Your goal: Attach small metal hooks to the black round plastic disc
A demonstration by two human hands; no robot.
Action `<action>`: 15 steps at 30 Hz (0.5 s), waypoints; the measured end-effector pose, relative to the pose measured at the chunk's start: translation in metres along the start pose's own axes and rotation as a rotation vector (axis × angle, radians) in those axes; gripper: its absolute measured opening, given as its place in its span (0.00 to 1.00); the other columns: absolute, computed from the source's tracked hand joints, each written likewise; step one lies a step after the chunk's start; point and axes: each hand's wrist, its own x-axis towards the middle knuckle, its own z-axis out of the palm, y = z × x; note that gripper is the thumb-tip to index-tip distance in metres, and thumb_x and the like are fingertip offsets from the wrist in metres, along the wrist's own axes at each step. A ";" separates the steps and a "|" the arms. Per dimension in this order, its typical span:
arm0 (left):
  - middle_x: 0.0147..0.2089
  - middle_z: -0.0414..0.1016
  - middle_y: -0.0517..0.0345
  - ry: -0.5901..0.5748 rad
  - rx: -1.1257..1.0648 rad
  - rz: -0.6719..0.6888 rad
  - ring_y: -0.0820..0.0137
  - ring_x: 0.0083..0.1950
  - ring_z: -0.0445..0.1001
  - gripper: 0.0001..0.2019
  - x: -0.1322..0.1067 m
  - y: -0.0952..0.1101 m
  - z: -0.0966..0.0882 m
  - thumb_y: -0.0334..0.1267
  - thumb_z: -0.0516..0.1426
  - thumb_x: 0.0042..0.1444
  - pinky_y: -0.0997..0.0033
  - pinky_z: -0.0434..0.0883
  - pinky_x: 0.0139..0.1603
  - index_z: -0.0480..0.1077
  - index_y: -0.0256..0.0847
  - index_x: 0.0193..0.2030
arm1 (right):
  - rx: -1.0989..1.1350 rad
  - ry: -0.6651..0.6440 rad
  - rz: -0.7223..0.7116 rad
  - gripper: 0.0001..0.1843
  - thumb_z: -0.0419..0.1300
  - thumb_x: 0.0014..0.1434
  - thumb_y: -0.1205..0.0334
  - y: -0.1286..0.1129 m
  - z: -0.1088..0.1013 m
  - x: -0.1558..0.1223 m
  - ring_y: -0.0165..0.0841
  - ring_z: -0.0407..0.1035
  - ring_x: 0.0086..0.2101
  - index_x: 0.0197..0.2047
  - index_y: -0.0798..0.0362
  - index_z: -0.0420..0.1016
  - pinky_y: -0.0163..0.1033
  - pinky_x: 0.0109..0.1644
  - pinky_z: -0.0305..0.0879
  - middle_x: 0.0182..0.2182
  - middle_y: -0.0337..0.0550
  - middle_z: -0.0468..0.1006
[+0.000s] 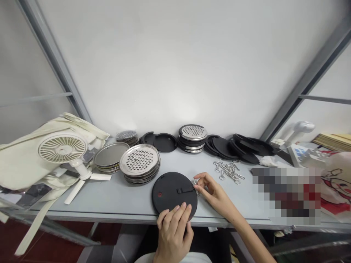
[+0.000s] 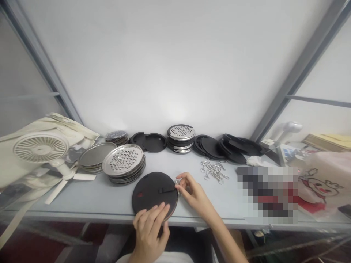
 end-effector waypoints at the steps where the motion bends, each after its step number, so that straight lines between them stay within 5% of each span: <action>1: 0.47 0.78 0.59 0.001 -0.001 0.001 0.70 0.47 0.73 0.16 0.000 0.000 0.000 0.36 0.55 0.60 0.67 0.55 0.61 0.72 0.46 0.55 | -0.004 -0.001 -0.001 0.13 0.56 0.65 0.54 0.000 0.000 0.000 0.31 0.65 0.33 0.49 0.51 0.65 0.36 0.40 0.63 0.30 0.37 0.68; 11: 0.47 0.79 0.59 0.015 0.017 -0.003 0.70 0.46 0.73 0.16 -0.002 0.000 0.002 0.37 0.55 0.61 0.67 0.56 0.60 0.72 0.46 0.55 | -0.044 -0.080 0.023 0.15 0.53 0.66 0.52 -0.008 -0.002 0.001 0.36 0.70 0.40 0.48 0.52 0.74 0.39 0.45 0.67 0.40 0.46 0.76; 15: 0.46 0.79 0.59 0.024 0.026 -0.007 0.70 0.46 0.73 0.15 -0.002 0.001 0.002 0.37 0.55 0.61 0.67 0.57 0.60 0.73 0.46 0.54 | -0.118 -0.080 0.021 0.17 0.53 0.65 0.52 -0.006 -0.001 0.001 0.34 0.67 0.32 0.50 0.53 0.72 0.38 0.39 0.67 0.29 0.41 0.72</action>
